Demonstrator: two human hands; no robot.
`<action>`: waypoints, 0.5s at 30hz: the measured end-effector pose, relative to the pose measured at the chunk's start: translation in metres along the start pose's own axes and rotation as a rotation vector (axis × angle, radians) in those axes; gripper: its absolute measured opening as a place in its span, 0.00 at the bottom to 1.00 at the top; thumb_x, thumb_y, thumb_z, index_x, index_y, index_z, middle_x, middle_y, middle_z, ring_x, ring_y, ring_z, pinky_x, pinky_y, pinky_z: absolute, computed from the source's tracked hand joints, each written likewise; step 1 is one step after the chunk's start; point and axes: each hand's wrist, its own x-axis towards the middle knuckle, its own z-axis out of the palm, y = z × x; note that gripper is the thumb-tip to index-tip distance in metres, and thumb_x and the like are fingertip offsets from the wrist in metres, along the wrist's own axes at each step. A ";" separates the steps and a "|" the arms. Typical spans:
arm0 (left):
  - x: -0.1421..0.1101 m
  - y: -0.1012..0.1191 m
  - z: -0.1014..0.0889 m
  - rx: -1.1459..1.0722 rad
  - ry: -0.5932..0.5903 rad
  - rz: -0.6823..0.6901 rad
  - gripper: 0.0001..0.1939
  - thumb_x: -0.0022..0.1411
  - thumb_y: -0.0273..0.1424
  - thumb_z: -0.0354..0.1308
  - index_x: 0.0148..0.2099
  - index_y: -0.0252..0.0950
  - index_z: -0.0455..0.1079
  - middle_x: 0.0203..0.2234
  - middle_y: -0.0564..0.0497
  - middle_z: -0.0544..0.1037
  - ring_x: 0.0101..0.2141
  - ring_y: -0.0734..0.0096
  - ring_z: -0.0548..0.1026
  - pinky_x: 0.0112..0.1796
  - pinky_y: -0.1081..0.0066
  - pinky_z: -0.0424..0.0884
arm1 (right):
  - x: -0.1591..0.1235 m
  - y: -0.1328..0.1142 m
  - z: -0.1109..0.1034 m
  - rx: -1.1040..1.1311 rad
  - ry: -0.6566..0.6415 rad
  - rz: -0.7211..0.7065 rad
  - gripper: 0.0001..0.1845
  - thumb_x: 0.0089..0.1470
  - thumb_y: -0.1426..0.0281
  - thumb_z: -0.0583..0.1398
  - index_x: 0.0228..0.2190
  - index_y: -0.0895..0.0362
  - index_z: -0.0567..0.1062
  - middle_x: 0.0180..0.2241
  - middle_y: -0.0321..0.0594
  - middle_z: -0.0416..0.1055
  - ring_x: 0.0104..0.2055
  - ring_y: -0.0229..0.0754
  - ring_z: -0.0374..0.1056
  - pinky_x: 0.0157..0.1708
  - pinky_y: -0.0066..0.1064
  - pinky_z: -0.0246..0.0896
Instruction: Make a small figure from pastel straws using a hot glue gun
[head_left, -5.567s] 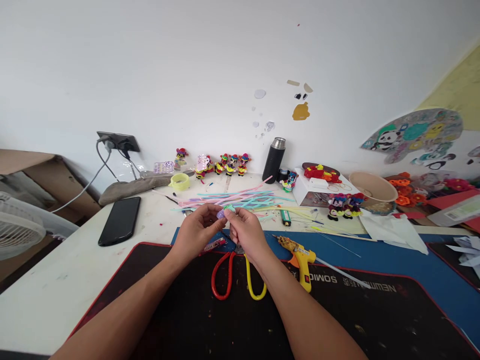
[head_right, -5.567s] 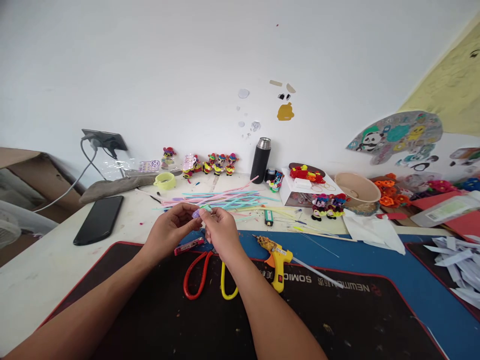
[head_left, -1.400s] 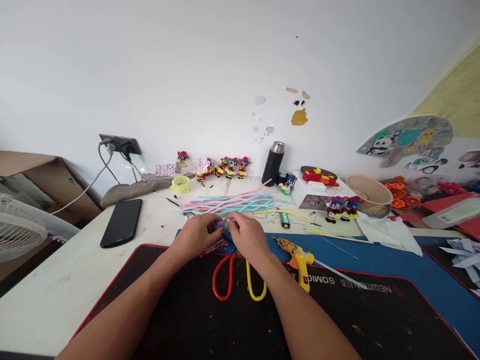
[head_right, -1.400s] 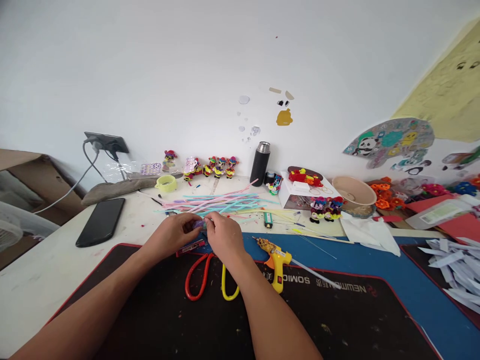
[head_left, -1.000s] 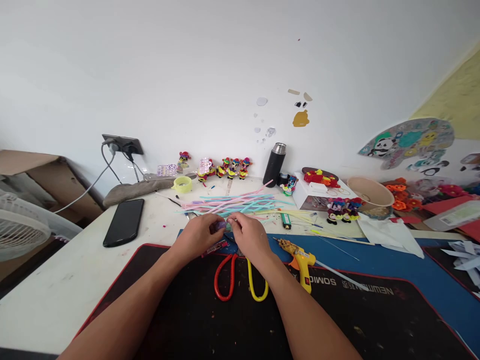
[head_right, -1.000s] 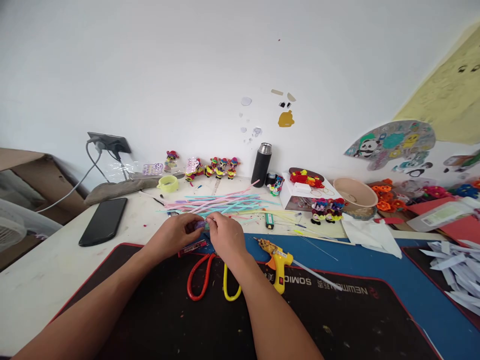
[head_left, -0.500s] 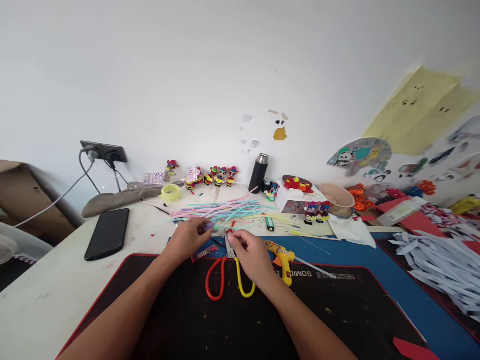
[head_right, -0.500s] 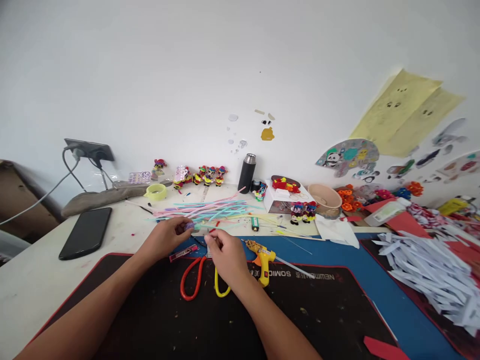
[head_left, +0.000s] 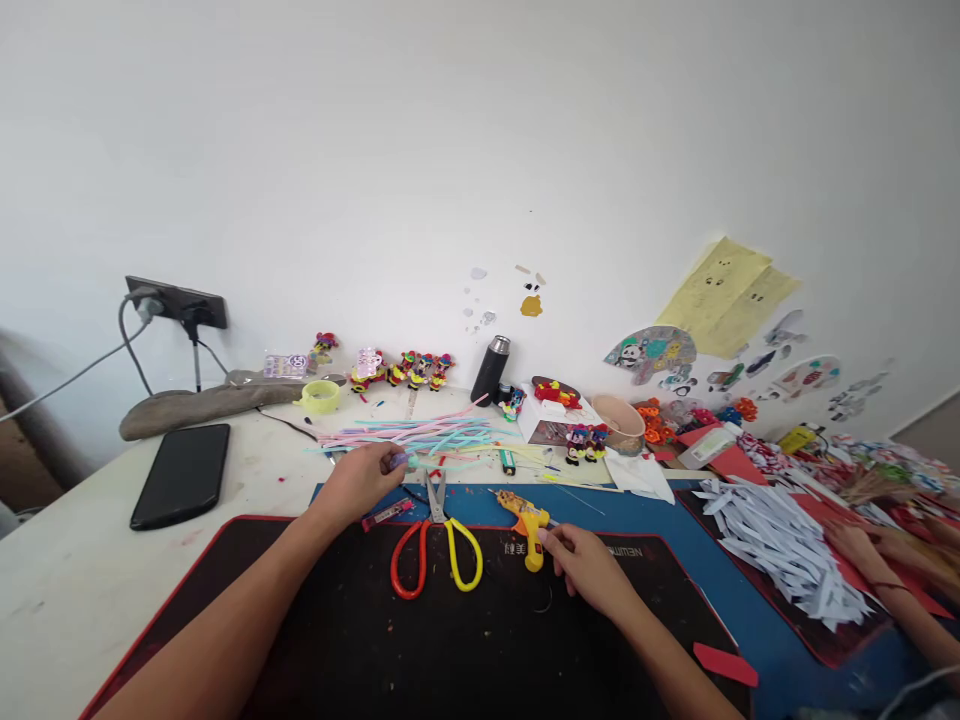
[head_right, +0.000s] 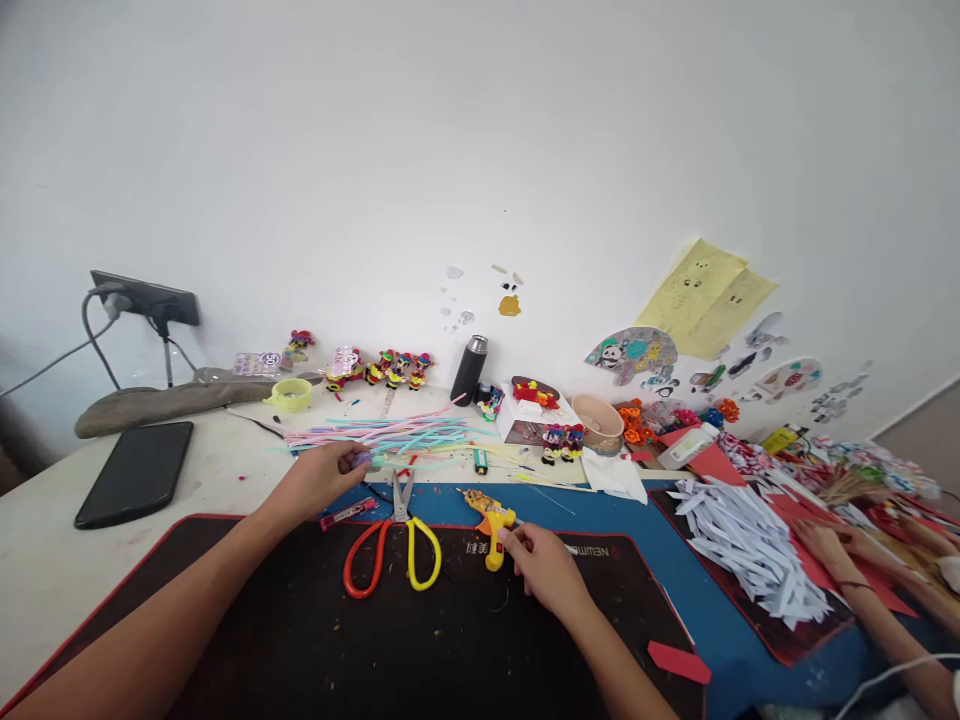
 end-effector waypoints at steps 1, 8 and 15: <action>0.000 0.000 0.000 0.001 -0.004 0.005 0.14 0.60 0.39 0.54 0.42 0.37 0.75 0.29 0.48 0.80 0.30 0.61 0.76 0.31 0.69 0.63 | 0.003 0.000 0.002 -0.026 -0.014 0.005 0.26 0.63 0.46 0.55 0.33 0.55 0.75 0.24 0.35 0.74 0.16 0.37 0.65 0.19 0.28 0.54; -0.001 -0.002 0.002 0.001 -0.026 0.052 0.11 0.62 0.37 0.54 0.40 0.37 0.75 0.30 0.48 0.81 0.30 0.61 0.76 0.31 0.69 0.62 | 0.022 -0.021 0.016 -0.248 0.031 0.048 0.28 0.62 0.45 0.56 0.24 0.54 0.69 0.17 0.36 0.72 0.15 0.38 0.67 0.18 0.28 0.53; 0.001 -0.003 0.002 -0.003 -0.031 0.054 0.10 0.61 0.34 0.55 0.40 0.38 0.76 0.29 0.49 0.81 0.30 0.63 0.76 0.31 0.69 0.62 | 0.024 -0.013 0.027 -0.020 0.111 0.094 0.24 0.60 0.51 0.62 0.22 0.54 0.67 0.13 0.31 0.65 0.12 0.35 0.61 0.15 0.26 0.47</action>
